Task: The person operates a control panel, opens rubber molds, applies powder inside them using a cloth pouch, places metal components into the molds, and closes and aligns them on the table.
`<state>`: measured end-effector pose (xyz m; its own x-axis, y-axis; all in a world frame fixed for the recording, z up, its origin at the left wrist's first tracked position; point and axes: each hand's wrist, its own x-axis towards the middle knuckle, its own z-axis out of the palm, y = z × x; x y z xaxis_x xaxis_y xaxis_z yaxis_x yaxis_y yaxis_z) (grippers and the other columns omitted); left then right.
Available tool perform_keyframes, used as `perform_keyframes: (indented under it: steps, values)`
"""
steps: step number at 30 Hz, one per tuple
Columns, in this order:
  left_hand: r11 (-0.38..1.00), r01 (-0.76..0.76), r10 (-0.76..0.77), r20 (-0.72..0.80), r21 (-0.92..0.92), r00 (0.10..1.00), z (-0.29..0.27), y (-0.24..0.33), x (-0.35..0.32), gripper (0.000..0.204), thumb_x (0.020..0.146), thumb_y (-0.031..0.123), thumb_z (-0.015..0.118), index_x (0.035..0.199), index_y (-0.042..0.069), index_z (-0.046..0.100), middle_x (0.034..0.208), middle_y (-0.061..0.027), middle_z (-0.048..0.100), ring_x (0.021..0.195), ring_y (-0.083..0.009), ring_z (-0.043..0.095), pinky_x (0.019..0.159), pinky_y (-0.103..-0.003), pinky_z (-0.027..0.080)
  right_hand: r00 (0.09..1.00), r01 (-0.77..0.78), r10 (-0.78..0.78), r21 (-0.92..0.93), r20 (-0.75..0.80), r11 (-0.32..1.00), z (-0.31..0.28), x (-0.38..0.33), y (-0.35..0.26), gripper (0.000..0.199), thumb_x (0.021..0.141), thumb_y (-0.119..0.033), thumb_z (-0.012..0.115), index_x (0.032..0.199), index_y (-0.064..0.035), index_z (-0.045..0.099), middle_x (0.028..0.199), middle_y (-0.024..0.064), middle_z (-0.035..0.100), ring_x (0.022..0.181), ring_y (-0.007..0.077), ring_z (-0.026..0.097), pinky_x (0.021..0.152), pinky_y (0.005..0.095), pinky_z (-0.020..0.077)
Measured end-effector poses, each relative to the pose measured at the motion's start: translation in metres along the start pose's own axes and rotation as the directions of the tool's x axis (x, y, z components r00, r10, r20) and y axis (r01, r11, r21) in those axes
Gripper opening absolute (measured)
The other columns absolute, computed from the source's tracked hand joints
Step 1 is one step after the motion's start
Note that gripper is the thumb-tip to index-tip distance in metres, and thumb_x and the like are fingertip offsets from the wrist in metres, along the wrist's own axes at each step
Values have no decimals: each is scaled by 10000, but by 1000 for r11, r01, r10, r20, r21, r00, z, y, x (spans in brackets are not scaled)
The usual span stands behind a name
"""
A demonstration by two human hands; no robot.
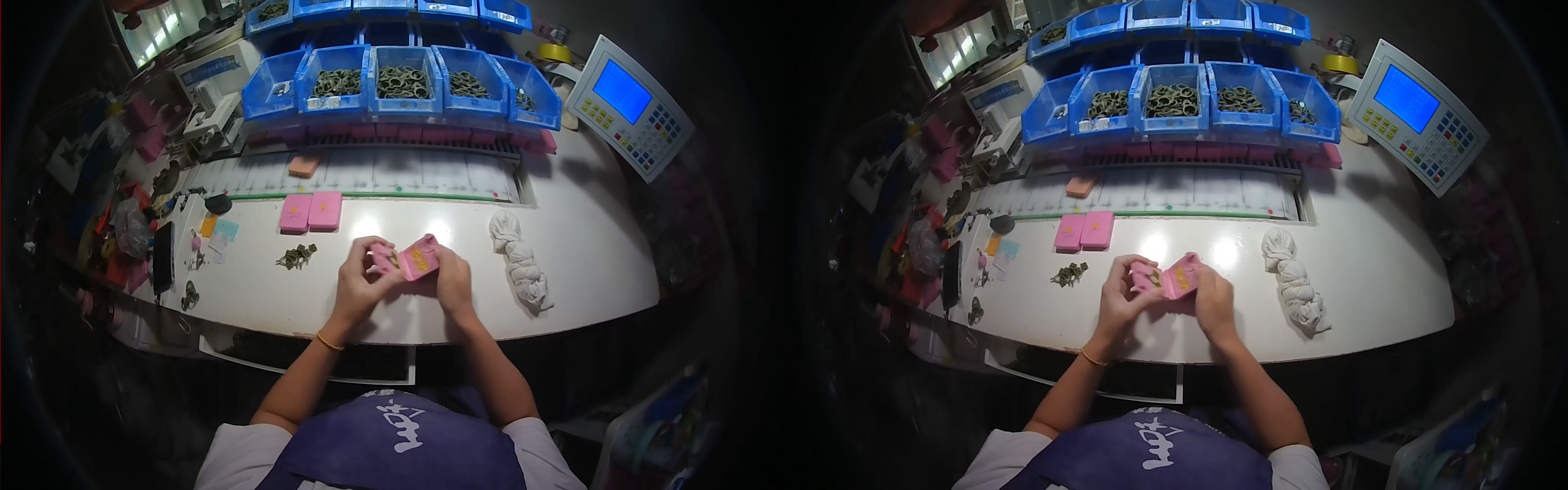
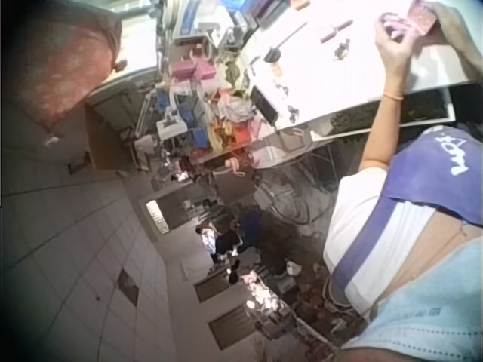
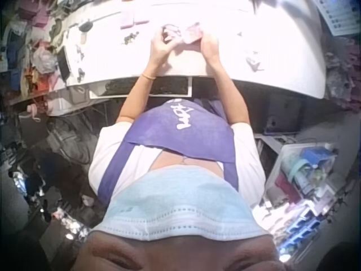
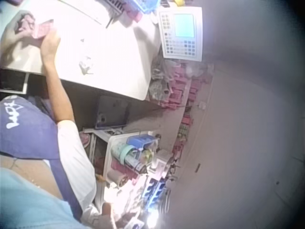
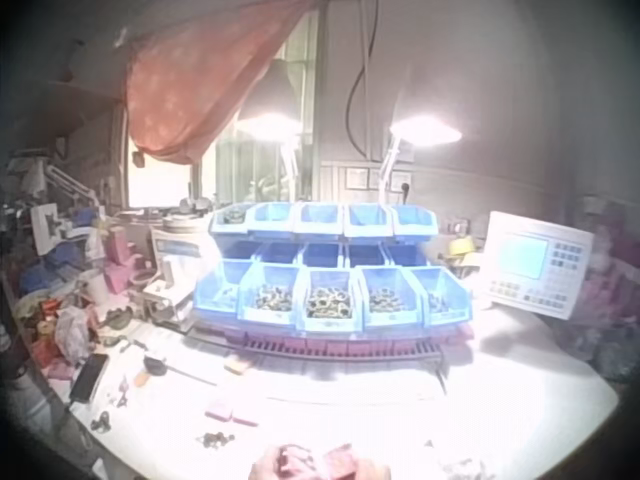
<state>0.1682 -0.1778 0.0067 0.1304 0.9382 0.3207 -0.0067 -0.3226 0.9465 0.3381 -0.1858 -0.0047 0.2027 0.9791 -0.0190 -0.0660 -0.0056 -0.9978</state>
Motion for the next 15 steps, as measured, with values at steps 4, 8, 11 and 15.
perform_keyframes:
  steps: [4, 8, 11, 15]
  values:
    - [964, 243, -244, 9, -106, 970, -31, -6, 0, 420, 813, 25, 686, 1196, -24, 522, 1134, -121, 589, 863, -144, 655, 693, -262, 570, 949, 269, -314, -525, 3, 808, -8, -4, -12, 272, 962, -160, 535, 1125, 25, 649, 860, 171, 595, 847, 286, 590, 759, 342, 499]
    - [913, 344, -343, -42, 220, 938, -29, 22, -2, 603, 832, 52, 718, 1344, -51, 417, 1030, -114, 618, 783, -119, 664, 650, -238, 562, 884, 397, -467, -537, 6, 744, -8, -5, -16, 302, 931, -60, 556, 1222, 12, 595, 940, 167, 592, 884, 274, 592, 765, 350, 499]
    - [927, 361, -353, -89, 98, 931, -13, 18, -13, 700, 853, 70, 749, 1419, -48, 355, 1025, -123, 623, 821, -135, 676, 692, -241, 564, 911, 409, -371, -482, 177, 774, -15, -6, -16, 379, 902, 11, 545, 1281, 4, 552, 926, 149, 573, 844, 258, 584, 761, 344, 499]
    - [914, 223, -309, -225, -339, 924, 9, 15, -9, 618, 889, 46, 714, 1386, -60, 364, 1043, -143, 623, 901, -153, 665, 787, -248, 552, 970, 169, -91, -357, 224, 919, -16, -6, -14, 347, 939, -64, 515, 1270, 34, 554, 924, 135, 599, 779, 198, 585, 732, 319, 493]
